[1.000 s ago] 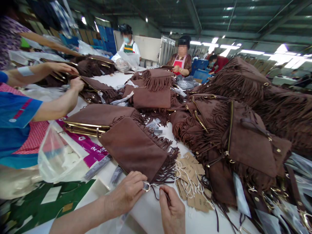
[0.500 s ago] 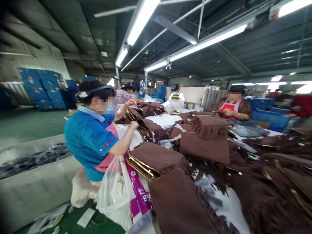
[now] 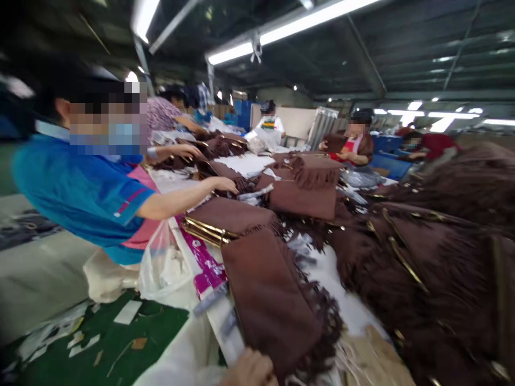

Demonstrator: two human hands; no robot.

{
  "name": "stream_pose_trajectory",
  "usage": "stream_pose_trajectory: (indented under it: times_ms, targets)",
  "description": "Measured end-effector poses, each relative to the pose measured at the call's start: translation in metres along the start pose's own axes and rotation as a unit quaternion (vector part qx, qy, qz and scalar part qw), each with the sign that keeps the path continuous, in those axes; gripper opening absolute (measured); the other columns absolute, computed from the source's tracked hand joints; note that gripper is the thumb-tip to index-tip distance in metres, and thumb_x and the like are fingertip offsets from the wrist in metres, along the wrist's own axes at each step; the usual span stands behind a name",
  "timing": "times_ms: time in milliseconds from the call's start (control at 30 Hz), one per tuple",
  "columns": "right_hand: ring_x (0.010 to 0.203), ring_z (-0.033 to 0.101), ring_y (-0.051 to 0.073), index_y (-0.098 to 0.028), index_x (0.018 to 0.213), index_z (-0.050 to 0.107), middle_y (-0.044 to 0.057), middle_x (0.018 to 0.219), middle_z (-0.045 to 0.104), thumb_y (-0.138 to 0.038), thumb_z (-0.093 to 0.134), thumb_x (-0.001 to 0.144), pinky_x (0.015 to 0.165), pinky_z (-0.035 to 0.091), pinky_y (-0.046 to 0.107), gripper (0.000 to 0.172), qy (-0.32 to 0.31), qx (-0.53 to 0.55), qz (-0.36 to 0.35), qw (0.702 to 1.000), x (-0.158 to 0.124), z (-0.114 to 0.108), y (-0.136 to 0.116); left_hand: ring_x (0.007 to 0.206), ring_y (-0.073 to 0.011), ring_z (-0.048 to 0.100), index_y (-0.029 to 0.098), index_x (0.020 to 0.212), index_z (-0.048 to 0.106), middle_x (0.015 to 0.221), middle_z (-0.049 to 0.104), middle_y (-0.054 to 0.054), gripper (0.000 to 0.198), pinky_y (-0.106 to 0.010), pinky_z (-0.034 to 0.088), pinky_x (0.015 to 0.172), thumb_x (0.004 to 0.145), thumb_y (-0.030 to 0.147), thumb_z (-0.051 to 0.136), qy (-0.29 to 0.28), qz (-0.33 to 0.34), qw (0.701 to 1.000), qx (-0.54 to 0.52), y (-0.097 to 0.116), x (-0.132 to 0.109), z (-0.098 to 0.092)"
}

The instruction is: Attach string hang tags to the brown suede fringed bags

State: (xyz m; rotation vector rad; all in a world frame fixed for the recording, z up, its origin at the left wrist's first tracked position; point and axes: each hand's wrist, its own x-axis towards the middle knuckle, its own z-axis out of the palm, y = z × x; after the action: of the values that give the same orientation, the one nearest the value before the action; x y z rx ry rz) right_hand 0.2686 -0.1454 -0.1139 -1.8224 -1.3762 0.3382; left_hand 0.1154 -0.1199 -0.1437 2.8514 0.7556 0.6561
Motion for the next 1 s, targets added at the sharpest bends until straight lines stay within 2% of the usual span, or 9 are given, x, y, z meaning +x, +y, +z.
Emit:
stream_pose_trajectory:
  times_ms: [67,167,300,500,700,1000]
  targets:
    - [0.073,0.062,0.020,-0.027,0.080,0.063,0.003,0.076,0.067,-0.056,0.043,0.078,0.065,0.050,0.029,0.034,-0.035,0.013,0.033,0.999,-0.041,-0.036,0.007,0.067,-0.0164,0.052,0.016,0.080,0.054,0.079,0.054,-0.008,0.016,-0.030,0.047,0.055,0.084,0.014,0.039,0.030,-0.006,0.999,-0.018,0.026,-0.014,-0.002]
    - [0.067,0.059,0.016,-0.023,0.077,0.062,0.001,0.071,0.064,-0.045,0.048,0.079,0.062,0.047,0.023,0.027,-0.113,0.067,0.054,0.990,-0.058,-0.061,-0.002,0.066,-0.0151,0.050,0.014,0.078,0.052,0.074,0.052,-0.006,0.017,-0.028,0.046,0.058,0.084,0.011,0.036,0.105,-0.022,0.994,-0.031,0.035,-0.019,-0.014]
    - [0.053,0.050,0.012,-0.020,0.073,0.059,-0.002,0.059,0.055,-0.041,0.045,0.081,0.049,0.039,0.020,0.027,-0.190,0.054,0.039,0.980,-0.040,-0.057,-0.011,0.071,-0.0154,0.051,0.013,0.081,0.052,0.073,0.052,-0.006,0.016,-0.027,0.048,0.062,0.084,0.011,0.037,0.155,-0.026,0.985,-0.065,0.030,-0.015,-0.026]
    - [0.058,0.051,0.013,-0.019,0.072,0.055,-0.001,0.062,0.054,-0.036,0.039,0.083,0.053,0.038,0.021,0.025,-0.243,0.012,0.014,0.970,-0.022,-0.055,-0.018,0.070,-0.0151,0.053,0.013,0.083,0.052,0.074,0.054,-0.007,0.012,-0.027,0.050,0.061,0.083,0.010,0.040,0.166,-0.030,0.983,-0.066,0.032,-0.016,-0.025]
    - [0.056,0.049,0.012,-0.020,0.065,0.051,-0.003,0.058,0.050,-0.026,0.040,0.079,0.053,0.035,0.022,0.019,-0.270,-0.019,-0.001,0.963,-0.011,-0.056,-0.026,0.071,-0.0166,0.053,0.011,0.084,0.051,0.075,0.055,-0.008,0.010,-0.029,0.051,0.061,0.081,0.009,0.042,0.172,-0.031,0.982,-0.073,0.032,-0.017,-0.024]
    - [0.056,0.048,0.011,-0.020,0.068,0.052,-0.004,0.059,0.050,-0.023,0.040,0.079,0.054,0.033,0.021,0.017,-0.288,-0.048,-0.009,0.956,-0.004,-0.061,-0.025,0.077,-0.0168,0.055,0.011,0.090,0.052,0.080,0.056,-0.009,0.012,-0.030,0.052,0.068,0.082,0.011,0.043,0.178,-0.037,0.981,-0.068,0.032,-0.018,-0.024]
